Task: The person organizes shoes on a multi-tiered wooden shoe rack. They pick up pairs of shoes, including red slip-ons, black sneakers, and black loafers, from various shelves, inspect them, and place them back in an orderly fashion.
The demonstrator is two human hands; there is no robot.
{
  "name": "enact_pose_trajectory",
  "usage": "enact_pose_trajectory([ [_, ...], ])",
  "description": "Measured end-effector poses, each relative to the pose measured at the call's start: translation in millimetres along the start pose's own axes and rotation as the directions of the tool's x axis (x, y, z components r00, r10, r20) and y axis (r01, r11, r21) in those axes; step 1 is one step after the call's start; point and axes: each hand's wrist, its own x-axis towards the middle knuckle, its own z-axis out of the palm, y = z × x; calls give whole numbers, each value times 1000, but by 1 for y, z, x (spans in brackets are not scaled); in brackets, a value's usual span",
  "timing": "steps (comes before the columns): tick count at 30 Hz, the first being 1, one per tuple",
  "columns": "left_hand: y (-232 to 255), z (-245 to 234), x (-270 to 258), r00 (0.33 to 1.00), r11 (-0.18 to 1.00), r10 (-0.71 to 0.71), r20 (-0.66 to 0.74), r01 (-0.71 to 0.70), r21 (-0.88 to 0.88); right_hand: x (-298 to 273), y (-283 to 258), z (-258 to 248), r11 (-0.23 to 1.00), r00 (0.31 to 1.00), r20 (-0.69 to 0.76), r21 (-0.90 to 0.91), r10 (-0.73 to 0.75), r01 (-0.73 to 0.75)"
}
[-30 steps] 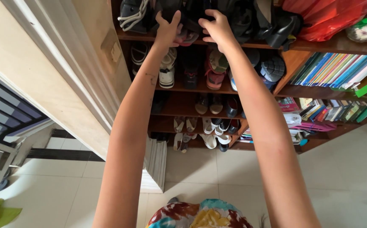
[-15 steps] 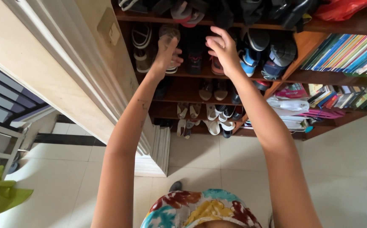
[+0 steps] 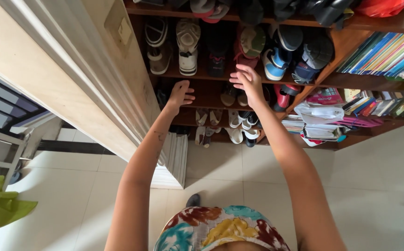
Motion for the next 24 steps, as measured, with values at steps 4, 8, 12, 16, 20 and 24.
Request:
enact_pose_trajectory([
  [4, -23, 2, -3, 995, 997, -60, -81, 56, -56, -2, 35, -6, 998, 997, -53, 32, 57, -55],
  [8, -55, -3, 3, 995, 996, -49, -84, 42, -79, -6, 59, -4, 996, 993, -83, 22, 83, -81],
  [12, -76, -1, 2, 989, 991, -65, -130, 49, -125, -13, 81, 3, 991, 986, -109, 36, 129, -126],
  [16, -83, -1, -2, 985, 987, -72, -154, 48, -155, -16, 94, 10, 988, 982, -109, 32, 156, -154],
  [20, -101, -4, 5, 982, 984, -77, -174, 48, -169, -17, 108, 16, 986, 981, -98, 32, 165, -163],
  [24, -119, -10, 14, 973, 985, -109, -203, 78, -157, -15, 115, 25, 976, 972, -92, 39, 217, -215],
])
